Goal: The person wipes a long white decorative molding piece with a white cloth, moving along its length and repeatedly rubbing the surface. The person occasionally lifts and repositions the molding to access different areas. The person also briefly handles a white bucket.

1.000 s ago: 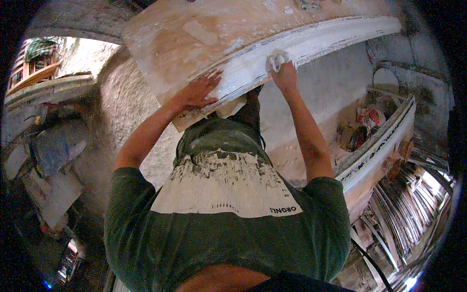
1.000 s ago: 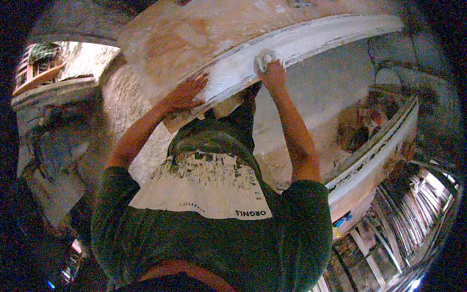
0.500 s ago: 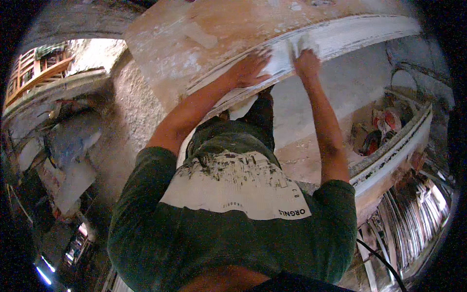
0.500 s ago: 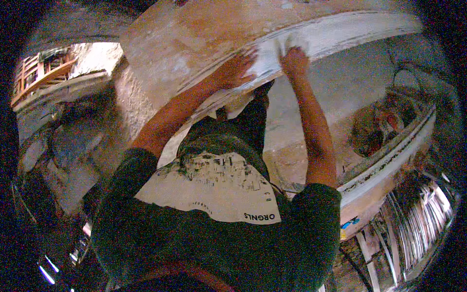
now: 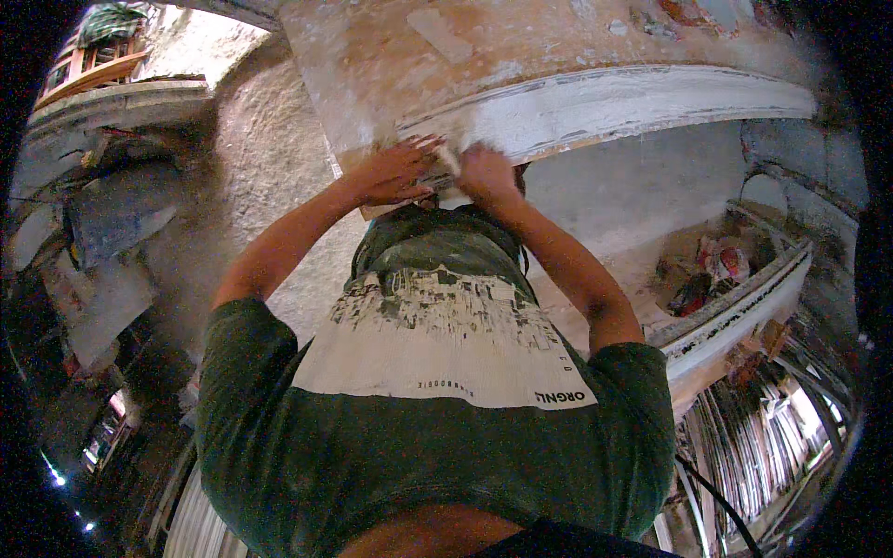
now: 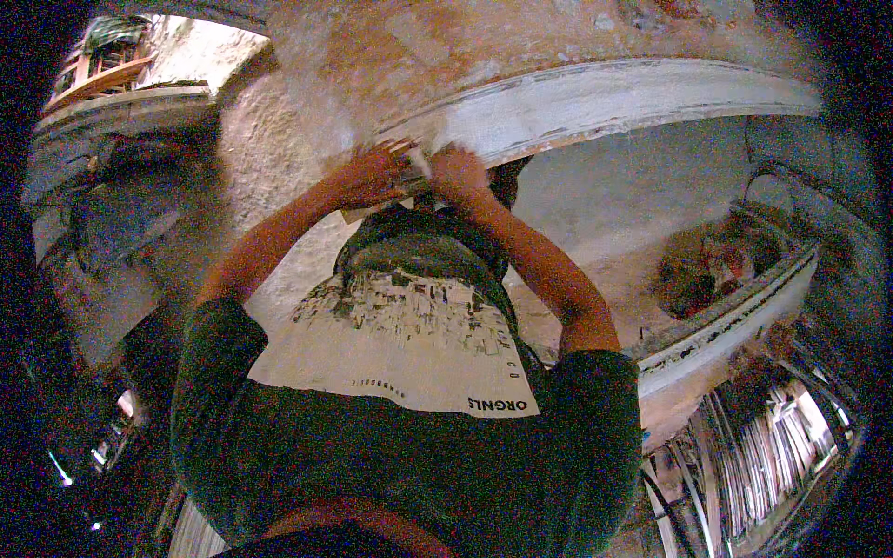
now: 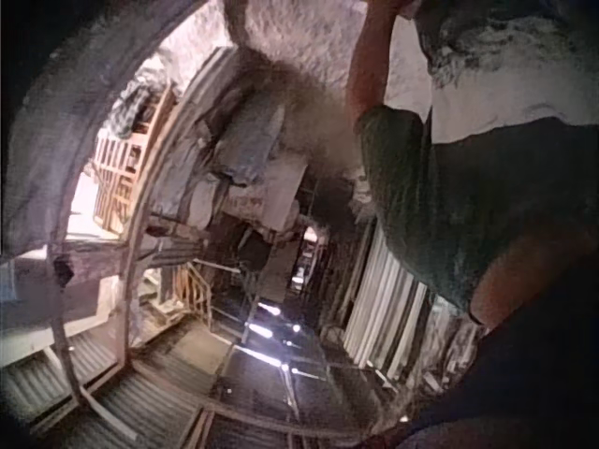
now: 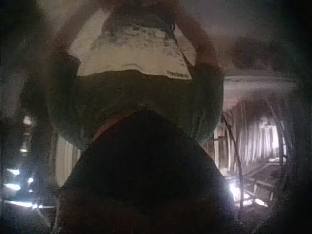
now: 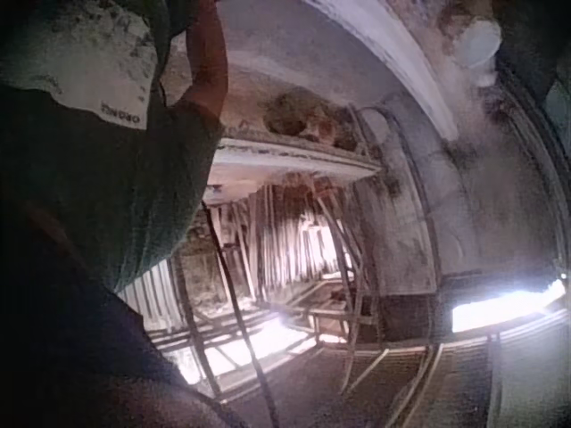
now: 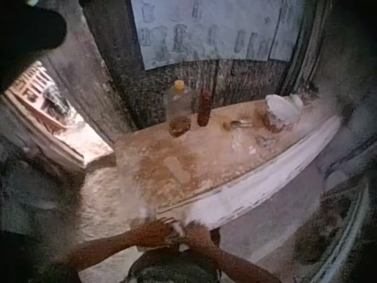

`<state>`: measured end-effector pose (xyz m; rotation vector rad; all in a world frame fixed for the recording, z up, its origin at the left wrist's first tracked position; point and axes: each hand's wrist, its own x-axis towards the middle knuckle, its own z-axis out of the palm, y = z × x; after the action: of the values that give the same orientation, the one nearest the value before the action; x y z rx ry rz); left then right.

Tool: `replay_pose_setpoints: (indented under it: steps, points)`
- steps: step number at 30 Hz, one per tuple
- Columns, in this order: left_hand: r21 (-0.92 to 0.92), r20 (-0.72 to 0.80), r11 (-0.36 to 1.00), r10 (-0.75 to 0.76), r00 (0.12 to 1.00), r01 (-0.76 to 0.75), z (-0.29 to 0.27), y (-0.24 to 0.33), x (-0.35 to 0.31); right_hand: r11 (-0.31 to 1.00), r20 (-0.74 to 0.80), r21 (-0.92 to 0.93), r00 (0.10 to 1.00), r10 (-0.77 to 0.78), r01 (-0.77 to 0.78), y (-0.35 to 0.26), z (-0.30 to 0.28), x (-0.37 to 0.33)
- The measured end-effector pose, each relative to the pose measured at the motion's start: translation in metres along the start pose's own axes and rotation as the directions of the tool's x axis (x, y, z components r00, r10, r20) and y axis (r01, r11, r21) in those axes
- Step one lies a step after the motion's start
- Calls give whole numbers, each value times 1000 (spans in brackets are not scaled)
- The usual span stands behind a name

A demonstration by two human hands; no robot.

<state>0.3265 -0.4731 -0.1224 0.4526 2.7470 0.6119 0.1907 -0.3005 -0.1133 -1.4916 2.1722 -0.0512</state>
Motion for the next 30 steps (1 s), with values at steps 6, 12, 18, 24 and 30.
replay_pose_setpoints:
  steps: [6,12,18,24,30]
  points:
    - [-108,-2,983,-152,988,151,-2,-1,-30,992,-47,-92,995,84,-88,2,5,-1]
    - [-196,-390,969,-216,895,148,15,-16,-22,991,51,-77,993,-106,110,-14,0,-6]
    - [-173,-177,985,-18,984,-13,10,-4,9,944,-343,60,881,325,-325,28,15,-20]
    - [-29,-7,999,15,1000,-15,-15,15,26,975,-267,198,952,148,-96,19,35,10]
    - [1,62,999,-41,997,41,-28,12,36,824,-2,387,893,451,-415,9,-11,29]
